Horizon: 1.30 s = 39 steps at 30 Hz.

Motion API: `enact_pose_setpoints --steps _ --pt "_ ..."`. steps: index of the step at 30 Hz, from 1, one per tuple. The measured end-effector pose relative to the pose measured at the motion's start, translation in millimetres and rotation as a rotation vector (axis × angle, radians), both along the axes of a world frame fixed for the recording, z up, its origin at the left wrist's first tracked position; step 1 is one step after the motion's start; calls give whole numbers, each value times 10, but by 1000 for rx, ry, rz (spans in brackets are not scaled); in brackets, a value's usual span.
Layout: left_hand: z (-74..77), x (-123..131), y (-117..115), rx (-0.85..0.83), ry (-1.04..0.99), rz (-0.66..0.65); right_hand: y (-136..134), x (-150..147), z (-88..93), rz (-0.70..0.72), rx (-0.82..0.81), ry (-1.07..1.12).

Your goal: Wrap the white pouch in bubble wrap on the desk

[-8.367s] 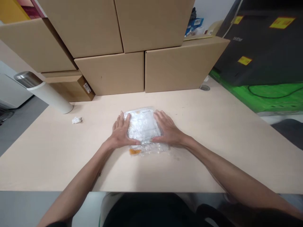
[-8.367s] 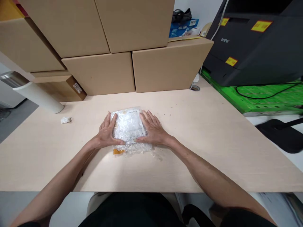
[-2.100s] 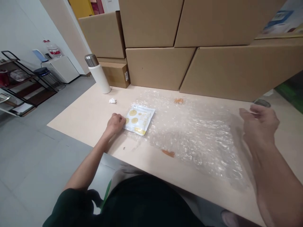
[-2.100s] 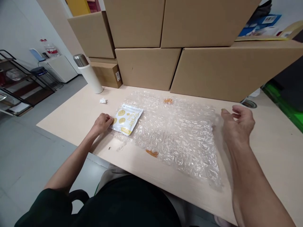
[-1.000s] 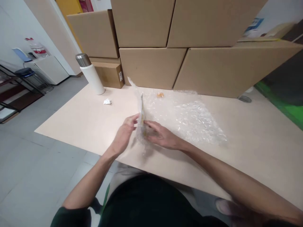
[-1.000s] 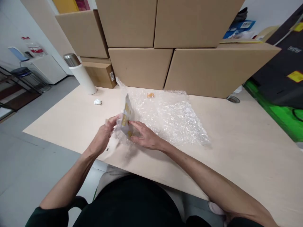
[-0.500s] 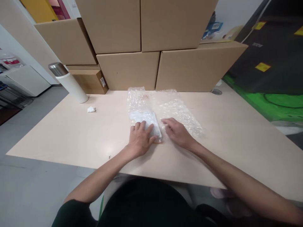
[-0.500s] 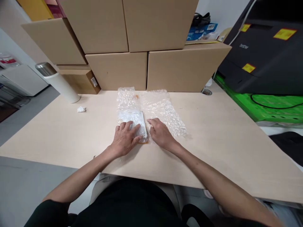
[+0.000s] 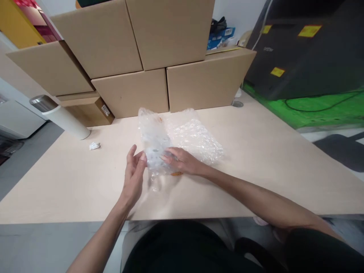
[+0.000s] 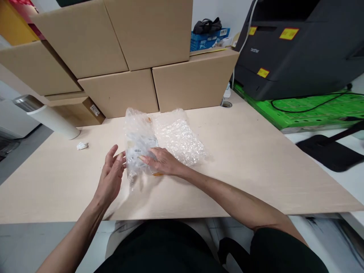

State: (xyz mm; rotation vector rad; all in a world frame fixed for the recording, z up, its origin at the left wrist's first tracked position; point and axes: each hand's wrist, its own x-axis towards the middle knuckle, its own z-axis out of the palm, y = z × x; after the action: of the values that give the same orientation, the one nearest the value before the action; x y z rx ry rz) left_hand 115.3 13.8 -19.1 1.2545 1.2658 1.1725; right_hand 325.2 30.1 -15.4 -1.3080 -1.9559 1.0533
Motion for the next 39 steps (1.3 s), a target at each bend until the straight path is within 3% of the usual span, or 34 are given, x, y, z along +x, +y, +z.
enact_pose_setpoints --steps 3,6,8,11,14,16,22,26,31,35,39 --pt "100 289 -29 186 47 -126 -35 179 13 -48 -186 225" --pt "85 621 43 364 241 -323 -47 432 -24 -51 -181 364" --pt "23 826 124 464 375 -450 -54 633 -57 -141 -49 273" --pt "-87 1097 234 490 588 -569 -79 940 -114 -359 231 -63" --pt "-179 1308 299 439 783 -633 -110 1170 -192 -511 307 -251" --pt "-234 1402 324 438 868 -656 -106 1248 -246 -519 204 -149" --pt "-372 1453 352 512 925 -640 105 1140 -223 -552 -290 575" --pt "-360 1358 349 512 830 -626 274 975 -123 -512 -450 726" --pt "-161 1040 441 540 595 -615 233 831 -96 -427 -441 756" --pt "146 701 589 666 695 -569 31 731 12 -161 -352 698" --pt "577 451 629 740 801 -499 -156 654 234 143 -214 475"
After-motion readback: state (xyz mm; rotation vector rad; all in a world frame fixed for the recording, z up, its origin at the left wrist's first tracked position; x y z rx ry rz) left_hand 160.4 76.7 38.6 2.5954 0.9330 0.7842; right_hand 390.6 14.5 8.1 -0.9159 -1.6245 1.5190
